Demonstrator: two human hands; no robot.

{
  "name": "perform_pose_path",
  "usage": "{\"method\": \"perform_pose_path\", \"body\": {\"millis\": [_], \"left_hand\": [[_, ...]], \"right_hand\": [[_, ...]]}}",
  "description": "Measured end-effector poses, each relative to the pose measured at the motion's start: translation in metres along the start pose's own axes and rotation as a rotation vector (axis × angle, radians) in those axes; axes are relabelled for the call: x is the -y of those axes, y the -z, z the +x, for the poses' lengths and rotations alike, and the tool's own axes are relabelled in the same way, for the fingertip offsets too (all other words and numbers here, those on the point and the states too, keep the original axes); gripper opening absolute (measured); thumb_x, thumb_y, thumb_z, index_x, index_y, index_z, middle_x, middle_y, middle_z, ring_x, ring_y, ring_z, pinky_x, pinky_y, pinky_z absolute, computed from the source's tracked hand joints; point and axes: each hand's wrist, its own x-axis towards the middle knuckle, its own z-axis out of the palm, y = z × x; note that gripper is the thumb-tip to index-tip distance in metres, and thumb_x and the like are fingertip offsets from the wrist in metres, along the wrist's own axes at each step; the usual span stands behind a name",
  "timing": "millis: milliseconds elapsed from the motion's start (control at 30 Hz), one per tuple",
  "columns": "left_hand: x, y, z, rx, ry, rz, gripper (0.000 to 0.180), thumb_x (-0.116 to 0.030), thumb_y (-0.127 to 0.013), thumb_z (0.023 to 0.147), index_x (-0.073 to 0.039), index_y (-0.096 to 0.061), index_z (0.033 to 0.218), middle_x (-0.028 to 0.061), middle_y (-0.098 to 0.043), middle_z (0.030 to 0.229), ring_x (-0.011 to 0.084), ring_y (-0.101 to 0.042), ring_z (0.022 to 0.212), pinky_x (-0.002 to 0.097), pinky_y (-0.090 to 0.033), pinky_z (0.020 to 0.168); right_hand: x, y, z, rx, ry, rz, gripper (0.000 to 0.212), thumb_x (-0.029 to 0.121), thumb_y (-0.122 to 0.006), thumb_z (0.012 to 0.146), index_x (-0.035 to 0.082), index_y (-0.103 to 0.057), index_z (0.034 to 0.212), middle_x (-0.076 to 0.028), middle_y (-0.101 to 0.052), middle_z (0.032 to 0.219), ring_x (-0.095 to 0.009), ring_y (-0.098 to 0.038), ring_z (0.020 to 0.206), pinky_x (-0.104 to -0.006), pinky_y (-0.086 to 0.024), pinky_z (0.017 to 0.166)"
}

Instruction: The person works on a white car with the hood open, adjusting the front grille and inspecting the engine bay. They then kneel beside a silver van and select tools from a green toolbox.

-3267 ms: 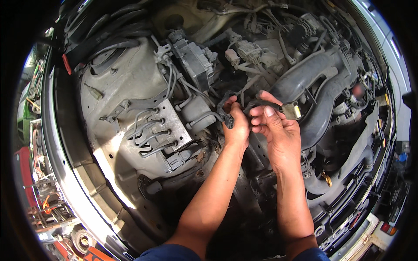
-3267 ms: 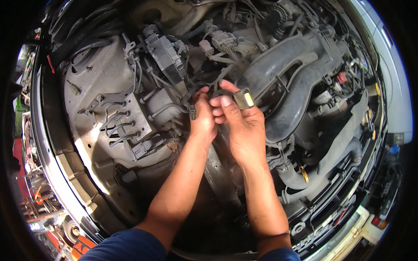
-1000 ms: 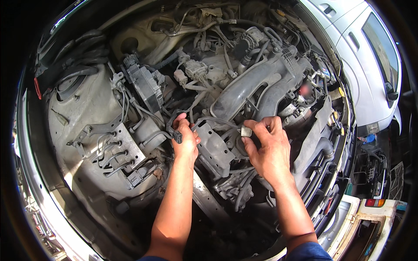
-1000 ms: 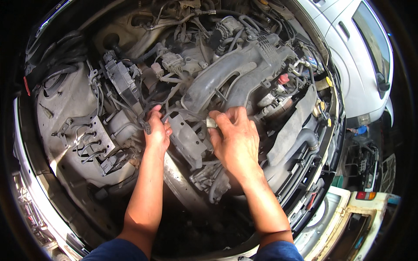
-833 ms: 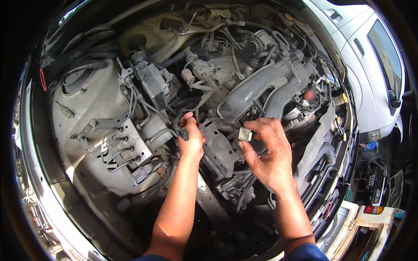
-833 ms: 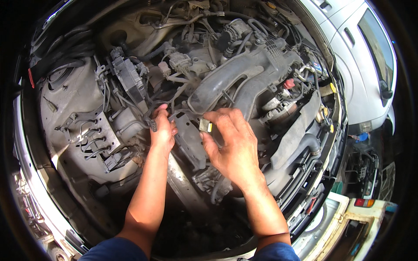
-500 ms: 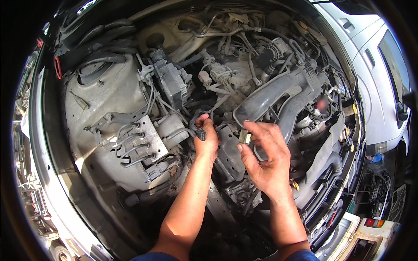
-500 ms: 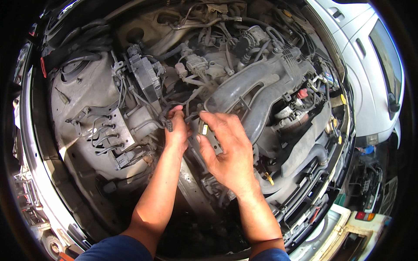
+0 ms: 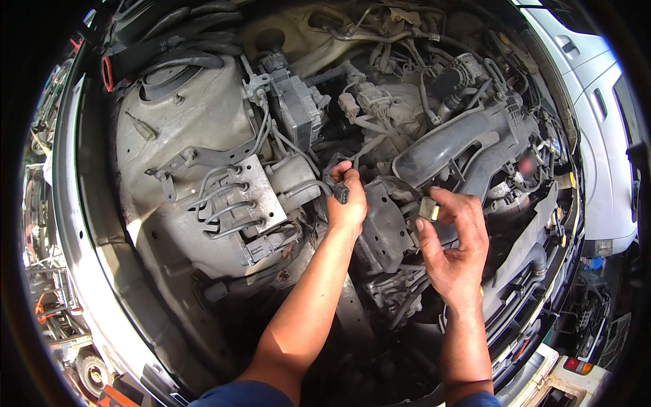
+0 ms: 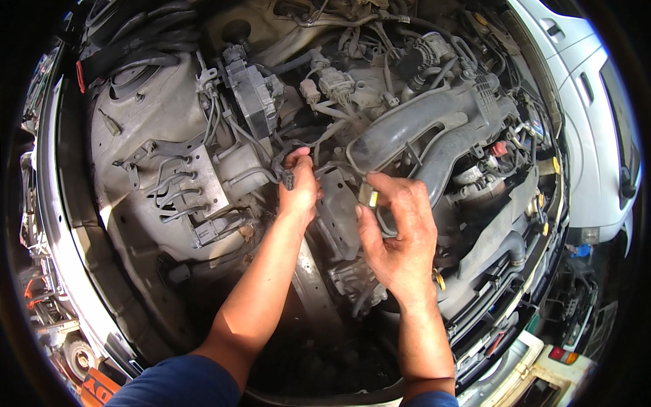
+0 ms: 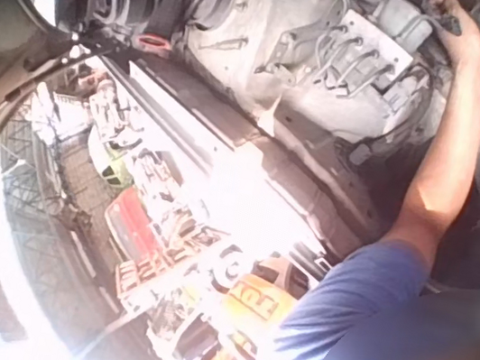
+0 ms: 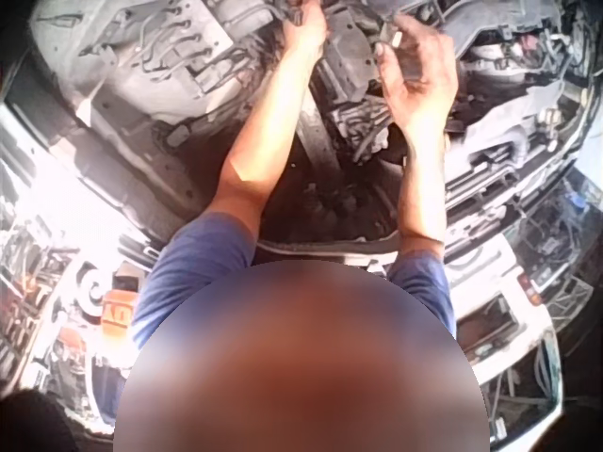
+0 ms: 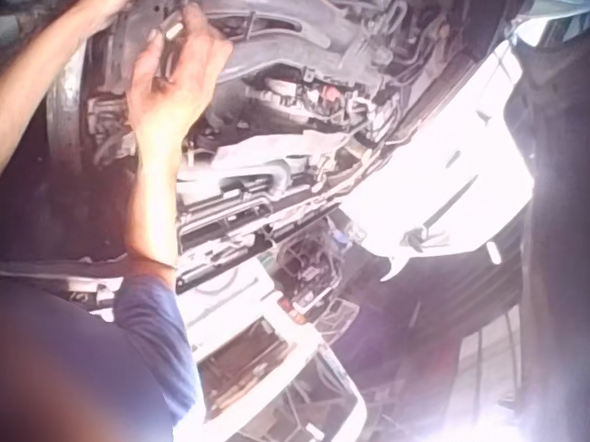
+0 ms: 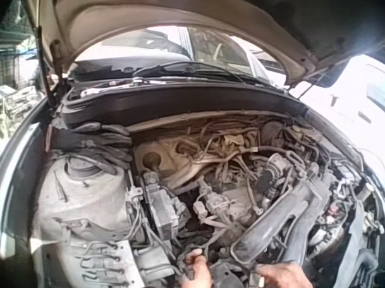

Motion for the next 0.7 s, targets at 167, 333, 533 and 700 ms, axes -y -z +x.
{"method": "perform_pose_path", "body": {"millis": [167,333,533,700], "left_hand": [[-0.006,-0.004,-0.004,-0.014,0.030,-0.029,0.015,-0.020,-0.049,0.105,-0.020,-0.055,0.119,0.0017,-0.050,0.081,0.0087,-0.037,0.049,0.0273,-0.032,0.043],[0.013,0.000,0.006,0.022,-0.151,-0.051,0.019,-0.028,-0.056,0.103,-0.017,-0.057,0.118,0.0049,-0.055,0.088,0.0110,-0.043,0.054,0.0304,-0.038,0.046],[0.025,-0.002,0.024,-0.076,-0.207,0.148,0.022,-0.032,-0.054,0.103,-0.017,-0.058,0.119,0.0082,-0.063,0.102,0.0163,-0.056,0.070,0.0315,-0.046,0.053],[0.022,-0.003,0.025,-0.043,-0.146,0.147,0.027,-0.033,-0.051,0.104,-0.013,-0.056,0.121,0.0086,-0.063,0.101,0.0161,-0.055,0.070,0.0322,-0.045,0.054]], "right_hand": [[-0.008,0.012,-0.014,0.071,-0.035,-0.087,0.046,-0.005,-0.077,0.080,0.005,-0.068,0.123,-0.010,-0.063,0.101,-0.021,-0.062,0.084,-0.0331,-0.054,0.079],[-0.020,0.021,-0.029,0.155,-0.078,-0.116,0.049,-0.001,-0.077,0.082,0.005,-0.065,0.129,-0.015,-0.062,0.119,-0.027,-0.065,0.103,-0.0347,-0.055,0.086],[-0.014,0.030,-0.056,0.138,-0.069,-0.240,0.043,0.010,-0.076,0.087,0.004,-0.066,0.128,-0.019,-0.058,0.134,-0.035,-0.057,0.124,-0.0447,-0.046,0.105],[0.008,0.043,-0.090,0.284,-0.076,-0.191,0.039,0.011,-0.079,0.083,0.000,-0.069,0.119,-0.019,-0.059,0.132,-0.035,-0.059,0.119,-0.0442,-0.049,0.102]]}}
